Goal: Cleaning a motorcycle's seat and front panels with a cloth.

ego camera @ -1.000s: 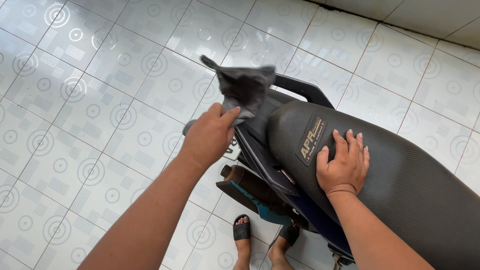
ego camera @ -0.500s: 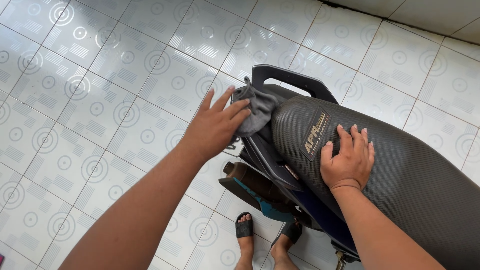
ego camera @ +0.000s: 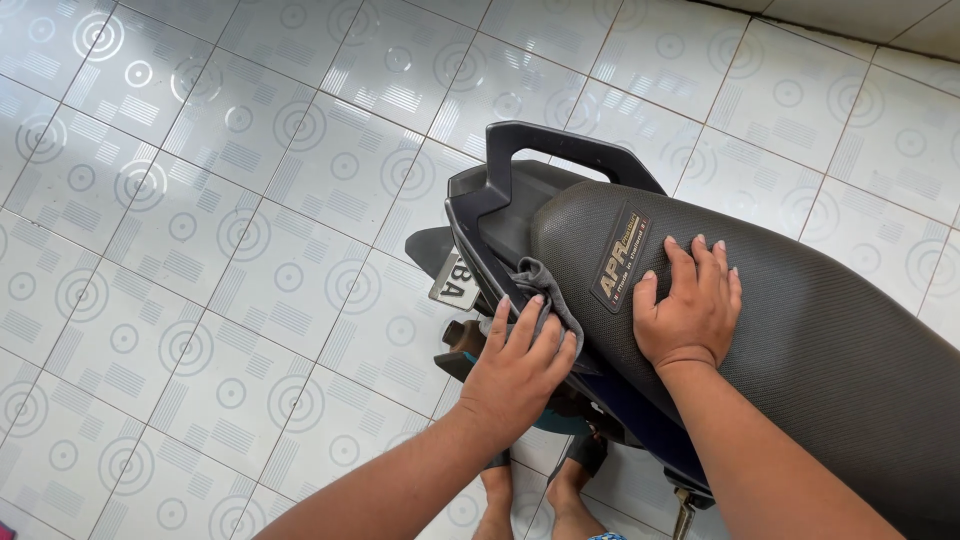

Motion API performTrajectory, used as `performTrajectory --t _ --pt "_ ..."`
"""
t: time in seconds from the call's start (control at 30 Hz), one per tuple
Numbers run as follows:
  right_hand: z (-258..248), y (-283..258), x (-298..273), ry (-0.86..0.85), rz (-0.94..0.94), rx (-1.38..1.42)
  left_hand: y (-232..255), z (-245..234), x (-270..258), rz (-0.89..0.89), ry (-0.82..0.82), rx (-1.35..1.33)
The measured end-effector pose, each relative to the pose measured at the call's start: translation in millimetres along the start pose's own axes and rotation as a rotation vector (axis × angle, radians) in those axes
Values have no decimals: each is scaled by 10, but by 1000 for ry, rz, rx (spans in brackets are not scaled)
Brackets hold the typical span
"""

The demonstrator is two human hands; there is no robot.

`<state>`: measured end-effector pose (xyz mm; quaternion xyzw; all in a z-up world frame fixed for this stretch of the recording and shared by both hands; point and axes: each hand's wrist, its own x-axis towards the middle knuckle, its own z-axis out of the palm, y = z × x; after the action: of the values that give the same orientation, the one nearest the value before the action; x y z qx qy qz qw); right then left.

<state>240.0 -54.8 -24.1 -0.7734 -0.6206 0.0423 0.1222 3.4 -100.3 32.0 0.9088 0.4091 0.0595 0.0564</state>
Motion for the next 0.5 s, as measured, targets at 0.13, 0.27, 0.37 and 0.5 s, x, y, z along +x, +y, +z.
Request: performTrajectory --t 0.13,0.27,0.37,0.5 --pt "7 0 9 7 -2 -15 -266 211 -67 92 74 -28" --pt "-5 -9 -11 5 -4 -15 -721 48 18 99 194 41" --pt "-15 -12 -11 7 -3 -12 -692 -80 122 -6 190 132" --pt "-13 -5 -18 1 -11 -27 -161 -11 56 -19 141 111"
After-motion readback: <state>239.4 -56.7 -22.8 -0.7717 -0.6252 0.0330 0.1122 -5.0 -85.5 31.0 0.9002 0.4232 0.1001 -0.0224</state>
